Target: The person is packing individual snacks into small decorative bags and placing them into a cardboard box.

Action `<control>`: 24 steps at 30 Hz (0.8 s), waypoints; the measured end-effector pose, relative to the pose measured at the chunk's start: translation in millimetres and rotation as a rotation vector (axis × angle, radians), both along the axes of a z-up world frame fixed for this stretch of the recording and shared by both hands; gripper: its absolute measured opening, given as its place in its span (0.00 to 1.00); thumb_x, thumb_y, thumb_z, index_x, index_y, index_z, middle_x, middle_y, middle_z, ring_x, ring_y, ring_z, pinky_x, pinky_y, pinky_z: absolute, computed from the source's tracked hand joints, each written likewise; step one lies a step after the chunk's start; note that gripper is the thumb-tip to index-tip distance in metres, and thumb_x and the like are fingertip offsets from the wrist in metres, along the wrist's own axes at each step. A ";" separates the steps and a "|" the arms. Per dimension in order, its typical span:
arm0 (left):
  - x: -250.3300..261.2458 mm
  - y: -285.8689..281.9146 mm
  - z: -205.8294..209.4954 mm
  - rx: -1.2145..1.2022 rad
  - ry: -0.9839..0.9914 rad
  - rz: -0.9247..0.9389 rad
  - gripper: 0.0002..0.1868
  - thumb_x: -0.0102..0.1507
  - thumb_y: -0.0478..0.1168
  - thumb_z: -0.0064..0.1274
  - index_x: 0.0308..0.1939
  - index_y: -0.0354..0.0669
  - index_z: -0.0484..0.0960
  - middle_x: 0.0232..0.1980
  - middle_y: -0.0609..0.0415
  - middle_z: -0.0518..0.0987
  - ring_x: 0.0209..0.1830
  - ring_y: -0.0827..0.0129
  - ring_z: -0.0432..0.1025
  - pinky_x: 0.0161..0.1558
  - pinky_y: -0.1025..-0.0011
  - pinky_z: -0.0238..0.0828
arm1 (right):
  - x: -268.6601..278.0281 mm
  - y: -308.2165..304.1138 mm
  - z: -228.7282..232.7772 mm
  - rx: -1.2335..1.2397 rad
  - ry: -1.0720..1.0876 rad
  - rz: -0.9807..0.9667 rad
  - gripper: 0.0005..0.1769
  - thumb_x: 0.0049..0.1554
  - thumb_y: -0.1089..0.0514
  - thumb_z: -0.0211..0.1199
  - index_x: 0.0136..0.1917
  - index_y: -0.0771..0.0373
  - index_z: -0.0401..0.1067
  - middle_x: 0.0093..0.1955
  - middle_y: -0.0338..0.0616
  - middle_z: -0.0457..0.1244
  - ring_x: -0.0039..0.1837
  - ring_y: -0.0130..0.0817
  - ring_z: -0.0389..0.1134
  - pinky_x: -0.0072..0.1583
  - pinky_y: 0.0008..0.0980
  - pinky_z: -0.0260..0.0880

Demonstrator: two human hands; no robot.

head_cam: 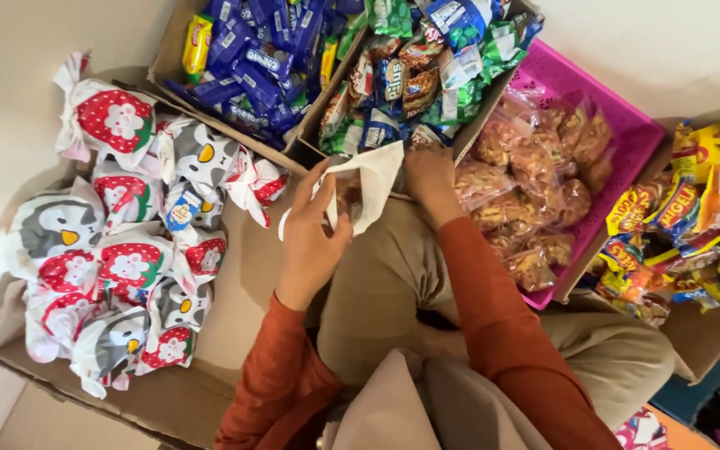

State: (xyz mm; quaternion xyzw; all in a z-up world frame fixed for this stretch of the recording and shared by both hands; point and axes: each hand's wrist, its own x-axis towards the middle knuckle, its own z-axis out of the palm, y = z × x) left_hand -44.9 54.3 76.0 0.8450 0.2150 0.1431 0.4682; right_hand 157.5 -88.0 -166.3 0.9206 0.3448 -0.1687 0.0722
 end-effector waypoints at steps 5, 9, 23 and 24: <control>6.2 1.3 -0.8 -0.031 -0.002 -0.037 0.33 0.57 0.25 0.54 0.68 0.31 0.71 0.74 0.42 0.67 0.60 0.47 0.75 0.53 0.64 0.79 | -17.2 -12.0 134.1 0.648 0.044 -0.248 0.17 0.51 0.62 0.72 0.55 0.53 0.76 0.53 0.51 0.66 0.59 0.57 0.67 0.58 0.52 0.68; 5.8 -7.4 0.1 -0.041 -0.014 -0.045 0.33 0.58 0.26 0.53 0.69 0.33 0.71 0.75 0.45 0.66 0.57 0.49 0.77 0.49 0.66 0.81 | -49.4 -47.3 215.2 1.165 0.126 -0.345 0.24 0.57 0.66 0.71 0.65 0.60 0.70 0.59 0.54 0.65 0.66 0.56 0.65 0.66 0.48 0.63; -21.4 -73.7 30.5 -0.050 0.026 -0.193 0.33 0.53 0.28 0.56 0.64 0.28 0.74 0.73 0.40 0.66 0.52 0.38 0.76 0.47 0.53 0.80 | -185.4 -73.5 227.3 1.353 0.005 -0.537 0.18 0.50 0.64 0.78 0.51 0.61 0.74 0.50 0.41 0.62 0.47 0.34 0.68 0.48 0.27 0.74; -24.4 -81.4 26.0 -0.049 0.025 -0.199 0.33 0.53 0.28 0.56 0.64 0.28 0.74 0.73 0.40 0.66 0.52 0.38 0.76 0.47 0.53 0.80 | -189.5 -73.2 222.7 1.355 0.001 -0.541 0.18 0.50 0.64 0.78 0.51 0.61 0.74 0.50 0.41 0.62 0.47 0.34 0.68 0.48 0.27 0.74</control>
